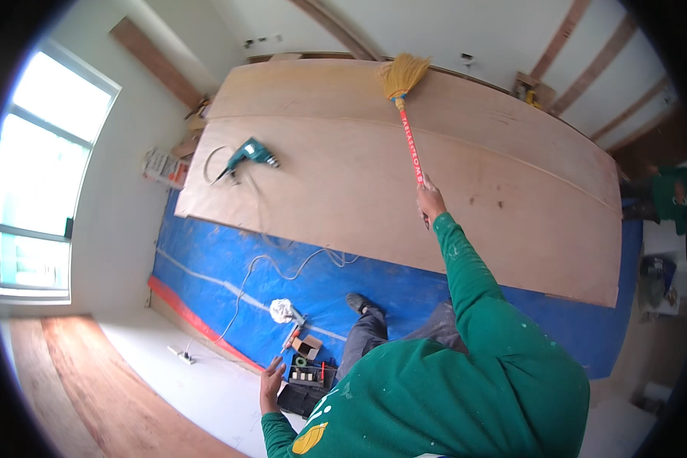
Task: The person positions wooden trim pieces onto a large plywood panel while a coworker cuts the wood with a circular saw. The person repeatedly sweeps sawdust off the panel with a broom and places cut trim pieces along the panel edge. The person also stacks finished trim pieces against the wall.
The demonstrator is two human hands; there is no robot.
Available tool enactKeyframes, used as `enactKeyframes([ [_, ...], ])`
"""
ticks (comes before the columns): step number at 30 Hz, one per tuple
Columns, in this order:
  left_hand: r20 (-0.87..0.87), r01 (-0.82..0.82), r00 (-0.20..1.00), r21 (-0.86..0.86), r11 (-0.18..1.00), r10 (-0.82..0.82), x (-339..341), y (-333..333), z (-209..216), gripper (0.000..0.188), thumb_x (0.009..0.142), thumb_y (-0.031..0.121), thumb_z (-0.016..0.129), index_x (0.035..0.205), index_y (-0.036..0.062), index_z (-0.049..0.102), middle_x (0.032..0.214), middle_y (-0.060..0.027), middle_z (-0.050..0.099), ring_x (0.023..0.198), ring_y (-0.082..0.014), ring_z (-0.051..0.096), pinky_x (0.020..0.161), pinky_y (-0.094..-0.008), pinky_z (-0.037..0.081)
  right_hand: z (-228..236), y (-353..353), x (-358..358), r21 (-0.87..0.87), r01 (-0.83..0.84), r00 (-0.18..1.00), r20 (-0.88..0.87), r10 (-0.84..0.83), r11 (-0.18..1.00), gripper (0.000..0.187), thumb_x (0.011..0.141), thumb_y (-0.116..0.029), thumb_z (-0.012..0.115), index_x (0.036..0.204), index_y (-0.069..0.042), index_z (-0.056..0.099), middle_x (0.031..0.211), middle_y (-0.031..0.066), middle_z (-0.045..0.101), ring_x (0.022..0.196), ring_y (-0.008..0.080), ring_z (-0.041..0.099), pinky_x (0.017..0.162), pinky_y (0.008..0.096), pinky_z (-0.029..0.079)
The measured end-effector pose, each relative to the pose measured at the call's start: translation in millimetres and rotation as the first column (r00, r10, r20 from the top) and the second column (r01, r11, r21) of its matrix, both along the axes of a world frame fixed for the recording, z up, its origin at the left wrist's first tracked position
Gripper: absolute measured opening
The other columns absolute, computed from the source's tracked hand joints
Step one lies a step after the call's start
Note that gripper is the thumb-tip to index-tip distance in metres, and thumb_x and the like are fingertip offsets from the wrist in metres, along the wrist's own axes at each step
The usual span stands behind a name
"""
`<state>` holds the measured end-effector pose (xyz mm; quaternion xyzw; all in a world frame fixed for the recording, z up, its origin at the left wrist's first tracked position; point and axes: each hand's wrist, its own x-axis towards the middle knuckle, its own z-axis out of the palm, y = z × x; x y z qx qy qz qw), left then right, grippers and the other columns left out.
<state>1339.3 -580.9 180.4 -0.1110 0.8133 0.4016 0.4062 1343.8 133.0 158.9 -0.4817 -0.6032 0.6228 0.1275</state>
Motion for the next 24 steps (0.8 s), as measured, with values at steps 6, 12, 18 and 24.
enactKeyframes([
  [6,-0.056,-0.209,0.974,0.136,0.968,0.218,8.7,-45.9,53.1,0.056,0.100,0.030,0.067,0.147,0.0027,0.057,0.167,-0.0121,0.035,0.141,-0.0273,0.049,0.104,-0.0396,0.048,-21.0,-83.2,-196.7,0.026,-0.038,0.999,0.031,0.038,0.999,0.058,0.103,-0.028,0.044,0.160,-0.020,0.038,0.086,0.0144,0.069,0.059,0.0239,0.065,0.054,0.0390,0.054],
  [12,0.014,-0.425,0.903,0.194,0.884,0.430,39.9,-59.1,59.9,0.051,0.100,0.025,0.067,0.144,0.0018,0.059,0.167,-0.0114,0.035,0.135,-0.0202,0.052,0.098,-0.0318,0.049,-18.2,-157.7,-344.6,-0.019,-0.129,0.991,0.041,0.129,0.992,0.059,0.101,-0.028,0.046,0.158,-0.020,0.039,0.108,0.0243,0.072,0.084,0.0355,0.073,0.073,0.0445,0.059],
  [18,0.015,-0.541,0.836,0.188,0.820,0.548,36.9,-57.4,72.9,0.057,0.098,0.029,0.068,0.145,-0.0013,0.057,0.168,-0.0118,0.031,0.132,-0.0226,0.056,0.098,-0.0343,0.051,-23.5,-208.4,-500.1,0.133,-0.250,0.968,0.033,0.247,0.959,0.056,0.098,-0.023,0.046,0.154,-0.014,0.043,0.122,0.0292,0.068,0.115,0.0477,0.065,0.100,0.0533,0.052],
  [24,0.023,-0.627,0.775,0.145,0.765,0.631,6.3,-48.1,90.4,0.063,0.102,0.030,0.063,0.150,-0.0060,0.047,0.169,-0.0128,0.028,0.139,-0.0332,0.053,0.104,-0.0453,0.051,-24.7,-243.2,-600.6,0.224,-0.391,0.920,0.131,0.370,0.893,0.058,0.096,-0.022,0.046,0.153,-0.012,0.043,0.126,0.0291,0.066,0.117,0.0467,0.064,0.103,0.0513,0.051],
])
